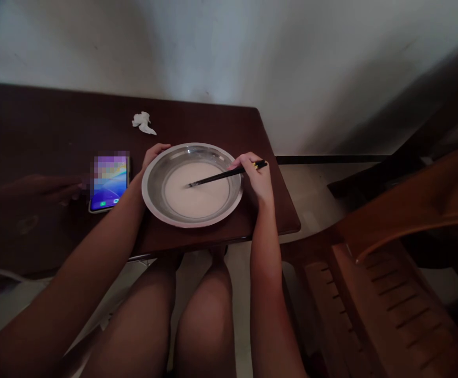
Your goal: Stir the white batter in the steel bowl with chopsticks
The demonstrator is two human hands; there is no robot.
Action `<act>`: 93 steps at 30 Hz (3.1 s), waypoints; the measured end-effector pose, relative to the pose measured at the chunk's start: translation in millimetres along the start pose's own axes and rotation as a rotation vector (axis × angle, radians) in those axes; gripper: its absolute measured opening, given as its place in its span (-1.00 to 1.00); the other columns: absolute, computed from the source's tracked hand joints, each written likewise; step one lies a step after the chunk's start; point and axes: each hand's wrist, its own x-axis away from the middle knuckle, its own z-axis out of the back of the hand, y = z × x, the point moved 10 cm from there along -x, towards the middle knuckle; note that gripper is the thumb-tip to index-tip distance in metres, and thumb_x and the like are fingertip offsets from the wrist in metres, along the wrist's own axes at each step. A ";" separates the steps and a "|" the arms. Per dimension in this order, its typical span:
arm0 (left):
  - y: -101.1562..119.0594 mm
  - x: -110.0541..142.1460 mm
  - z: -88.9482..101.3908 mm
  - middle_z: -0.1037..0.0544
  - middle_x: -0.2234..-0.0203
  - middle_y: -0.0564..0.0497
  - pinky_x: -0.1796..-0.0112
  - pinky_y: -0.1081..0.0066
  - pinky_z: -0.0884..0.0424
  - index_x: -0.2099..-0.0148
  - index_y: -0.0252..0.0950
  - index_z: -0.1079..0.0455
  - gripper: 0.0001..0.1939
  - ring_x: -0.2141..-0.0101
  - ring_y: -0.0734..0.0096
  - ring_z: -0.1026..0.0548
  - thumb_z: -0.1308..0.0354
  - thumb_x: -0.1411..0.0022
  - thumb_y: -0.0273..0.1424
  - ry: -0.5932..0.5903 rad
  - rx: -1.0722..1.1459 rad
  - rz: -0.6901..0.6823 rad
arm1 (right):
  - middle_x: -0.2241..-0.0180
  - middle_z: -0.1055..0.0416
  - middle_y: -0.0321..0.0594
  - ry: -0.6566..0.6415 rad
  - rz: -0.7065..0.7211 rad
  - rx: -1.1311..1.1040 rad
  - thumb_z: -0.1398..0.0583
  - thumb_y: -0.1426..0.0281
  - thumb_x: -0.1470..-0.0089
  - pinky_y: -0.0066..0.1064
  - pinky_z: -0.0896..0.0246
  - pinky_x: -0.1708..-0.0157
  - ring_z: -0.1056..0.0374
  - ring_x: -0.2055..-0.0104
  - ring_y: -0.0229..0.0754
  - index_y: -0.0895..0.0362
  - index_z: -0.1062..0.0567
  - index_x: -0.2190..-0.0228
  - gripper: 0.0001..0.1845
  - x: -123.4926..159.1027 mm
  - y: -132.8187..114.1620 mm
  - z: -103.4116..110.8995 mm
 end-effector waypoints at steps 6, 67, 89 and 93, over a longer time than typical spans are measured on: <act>-2.9 -1.5 0.6 -0.43 0.68 0.08 0.49 0.39 -0.41 0.45 -0.19 -0.37 -0.73 0.65 0.36 -0.36 -0.12 -0.35 -0.39 -0.004 0.030 0.024 | 0.59 -0.48 -0.41 0.040 0.002 0.007 -0.24 -0.16 -0.18 -0.33 -0.48 0.30 -0.52 0.50 -0.26 0.02 -0.52 0.51 -0.46 0.3 -0.3 4.3; 1.1 -3.4 2.0 -0.38 0.68 0.09 0.44 0.41 -0.45 0.42 -0.21 -0.37 -0.78 0.59 0.34 -0.42 -0.08 -0.32 -0.41 0.014 -0.032 -0.019 | 0.60 -0.48 -0.41 0.017 0.022 -0.007 -0.25 -0.13 -0.20 -0.30 -0.47 0.26 -0.51 0.47 -0.25 0.01 -0.55 0.52 -0.48 -0.5 -2.7 3.3; 17.6 10.6 0.5 -0.71 0.16 -0.21 -0.10 0.04 -0.54 -0.07 -0.38 -0.58 -0.52 -0.01 -0.05 -0.65 0.07 -0.38 -0.29 -0.108 -0.050 -0.132 | 0.58 -0.47 -0.40 0.033 0.046 0.023 -0.26 -0.18 -0.16 -0.28 -0.49 0.20 -0.51 0.46 -0.25 0.02 -0.54 0.52 -0.45 -0.5 -7.0 3.0; 45.9 32.4 15.1 -0.68 0.01 -0.30 -0.21 0.09 -0.44 -0.10 -0.46 -0.55 -0.60 -0.11 0.03 -0.60 0.03 -0.44 -0.39 0.029 -0.193 -0.282 | 0.60 -0.45 -0.40 0.080 0.036 0.014 -0.22 -0.21 -0.17 -0.30 -0.47 0.26 -0.50 0.50 -0.27 0.03 -0.51 0.54 -0.41 -0.2 -7.7 6.8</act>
